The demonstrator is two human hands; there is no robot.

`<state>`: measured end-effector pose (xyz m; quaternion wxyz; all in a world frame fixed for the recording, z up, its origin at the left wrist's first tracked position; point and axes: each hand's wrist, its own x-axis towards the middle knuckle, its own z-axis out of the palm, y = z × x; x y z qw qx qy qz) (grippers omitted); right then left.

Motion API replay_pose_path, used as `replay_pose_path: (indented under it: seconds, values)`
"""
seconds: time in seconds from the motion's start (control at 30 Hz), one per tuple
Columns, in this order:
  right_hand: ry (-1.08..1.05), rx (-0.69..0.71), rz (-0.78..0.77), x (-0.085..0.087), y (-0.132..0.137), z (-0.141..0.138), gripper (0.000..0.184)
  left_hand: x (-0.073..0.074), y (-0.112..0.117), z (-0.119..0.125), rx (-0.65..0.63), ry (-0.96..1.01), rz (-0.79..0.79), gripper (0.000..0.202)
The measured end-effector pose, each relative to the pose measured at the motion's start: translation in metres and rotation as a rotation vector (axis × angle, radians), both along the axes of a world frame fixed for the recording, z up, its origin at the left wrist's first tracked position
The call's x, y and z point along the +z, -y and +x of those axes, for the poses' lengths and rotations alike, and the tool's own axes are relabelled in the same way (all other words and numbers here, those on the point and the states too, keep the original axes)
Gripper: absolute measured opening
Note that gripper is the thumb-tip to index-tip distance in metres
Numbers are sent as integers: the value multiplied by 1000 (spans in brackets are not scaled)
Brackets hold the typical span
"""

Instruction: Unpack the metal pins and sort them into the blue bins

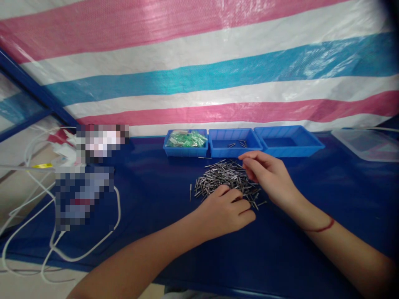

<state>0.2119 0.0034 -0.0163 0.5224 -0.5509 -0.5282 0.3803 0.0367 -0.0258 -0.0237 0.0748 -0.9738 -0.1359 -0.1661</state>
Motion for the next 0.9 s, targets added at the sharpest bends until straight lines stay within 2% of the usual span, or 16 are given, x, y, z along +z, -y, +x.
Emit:
replay_pose_path:
  seconds: [0.3,0.43,0.53,0.63,0.8,0.9]
  values:
    - [54,35,0,6,4,-3,16,0,-3,-1,6,-3,-11,24]
    - [67,36,-13,6,4,-3,16,6,-2,-6,104,-15,-15,19]
    - [70,34,-12,6,4,-1,16,9,-1,-13,170,-76,-57,32]
    - [72,41,-9,5,3,-1,16,8,-1,-20,166,-128,-128,41]
    - [98,58,-9,5,4,0,16,3,-4,-21,142,-155,-153,14]
    - [105,66,-7,5,4,0,17,3,-4,-22,140,-166,-157,11]
